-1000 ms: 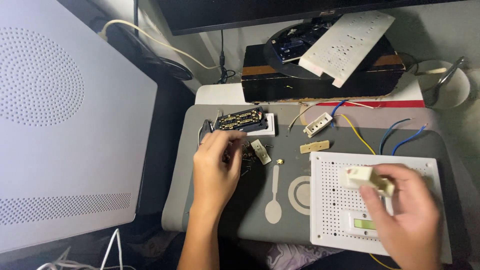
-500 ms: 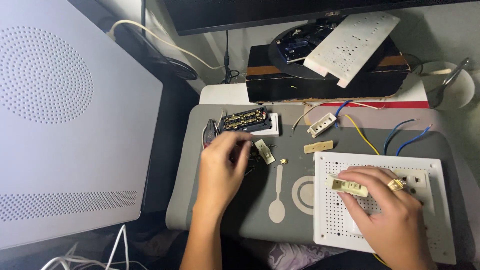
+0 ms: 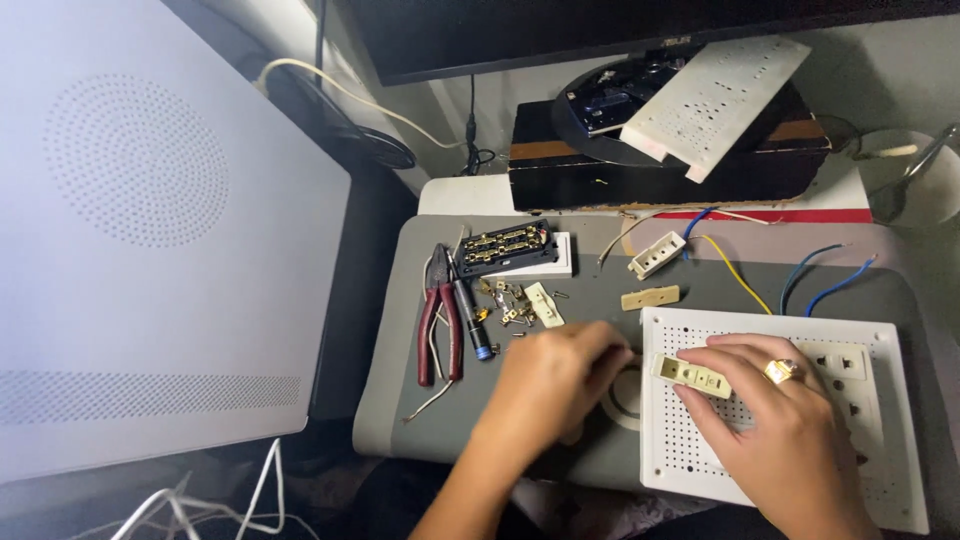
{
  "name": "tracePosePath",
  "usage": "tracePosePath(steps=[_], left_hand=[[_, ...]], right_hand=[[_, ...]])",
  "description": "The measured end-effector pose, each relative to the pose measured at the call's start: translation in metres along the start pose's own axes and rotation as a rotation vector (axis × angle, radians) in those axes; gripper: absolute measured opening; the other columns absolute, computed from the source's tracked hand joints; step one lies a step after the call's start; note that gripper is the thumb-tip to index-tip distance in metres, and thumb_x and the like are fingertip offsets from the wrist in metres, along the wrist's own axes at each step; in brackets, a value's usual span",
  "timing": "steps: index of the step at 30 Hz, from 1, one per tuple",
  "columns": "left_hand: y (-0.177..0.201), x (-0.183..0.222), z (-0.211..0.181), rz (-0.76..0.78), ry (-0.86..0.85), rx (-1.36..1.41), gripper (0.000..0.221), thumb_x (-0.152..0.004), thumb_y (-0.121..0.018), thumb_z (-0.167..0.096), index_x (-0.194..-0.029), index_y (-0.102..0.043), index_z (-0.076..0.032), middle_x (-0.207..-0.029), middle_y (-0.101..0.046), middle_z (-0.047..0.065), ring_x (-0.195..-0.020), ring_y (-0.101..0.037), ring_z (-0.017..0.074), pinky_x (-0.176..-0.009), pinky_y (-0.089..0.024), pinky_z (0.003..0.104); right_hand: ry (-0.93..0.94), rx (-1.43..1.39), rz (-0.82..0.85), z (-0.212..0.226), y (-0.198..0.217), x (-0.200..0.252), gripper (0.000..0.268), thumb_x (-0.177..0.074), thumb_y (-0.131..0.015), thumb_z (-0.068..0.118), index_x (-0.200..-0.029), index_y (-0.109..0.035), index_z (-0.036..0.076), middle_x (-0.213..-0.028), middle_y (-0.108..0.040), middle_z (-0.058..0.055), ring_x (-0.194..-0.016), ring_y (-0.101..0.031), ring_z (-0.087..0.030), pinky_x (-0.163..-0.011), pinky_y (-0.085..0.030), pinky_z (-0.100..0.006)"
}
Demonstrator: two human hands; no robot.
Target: Assembling small brass electrical components into a switchboard using a screwdriver.
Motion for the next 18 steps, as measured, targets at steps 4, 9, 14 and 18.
tracePosePath(steps=[4, 9, 14, 18], left_hand=[[-0.005, 0.002, -0.01, 0.033, -0.064, -0.016, 0.008, -0.094, -0.058, -0.022, -0.096, -0.059, -0.014, -0.082, -0.067, 0.008, -0.067, -0.065, 0.0353, -0.048, -0.044, 0.046], [0.008, -0.001, -0.003, -0.021, -0.006, -0.022, 0.007, -0.091, -0.06, -0.021, -0.09, -0.058, -0.015, -0.08, -0.066, 0.005, -0.067, -0.063, 0.0338, -0.047, -0.043, 0.046], [0.019, 0.0, -0.009, -0.031, 0.008, 0.007, 0.005, -0.091, -0.062, -0.018, -0.091, -0.058, -0.015, -0.081, -0.065, 0.003, -0.068, -0.063, 0.0321, -0.046, -0.043, 0.044], [0.067, -0.012, -0.087, -0.13, -0.153, 0.129, 0.011, -0.092, -0.055, -0.007, -0.103, -0.057, -0.011, -0.085, -0.059, 0.008, -0.077, -0.061, 0.0297, -0.056, -0.045, 0.04]], right_hand=[[-0.071, -0.044, 0.058, -0.016, -0.013, -0.002, 0.03, -0.076, -0.075, 0.019, -0.103, -0.068, 0.01, -0.099, -0.068, -0.005, -0.099, -0.063, -0.023, -0.092, -0.048, -0.038], [-0.156, -0.043, 0.167, -0.02, -0.023, -0.021, 0.023, -0.082, -0.069, 0.027, -0.102, -0.064, 0.018, -0.095, -0.072, 0.003, -0.084, -0.067, -0.025, -0.074, -0.049, -0.039], [-0.184, -0.082, 0.144, -0.017, -0.021, -0.01, 0.023, -0.082, -0.069, 0.023, -0.104, -0.064, 0.016, -0.1, -0.073, 0.004, -0.088, -0.069, -0.023, -0.078, -0.05, -0.037], [-0.118, -0.039, 0.107, -0.018, -0.018, -0.005, 0.024, -0.081, -0.068, 0.016, -0.105, -0.064, 0.017, -0.101, -0.071, 0.004, -0.084, -0.068, -0.023, -0.077, -0.05, -0.036]])
Point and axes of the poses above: each hand's wrist, its own x-axis away from the middle knuckle, its own y-axis out of the back of the hand, z = x × y, the point moved 6 cm from there along -x, towards the middle knuckle
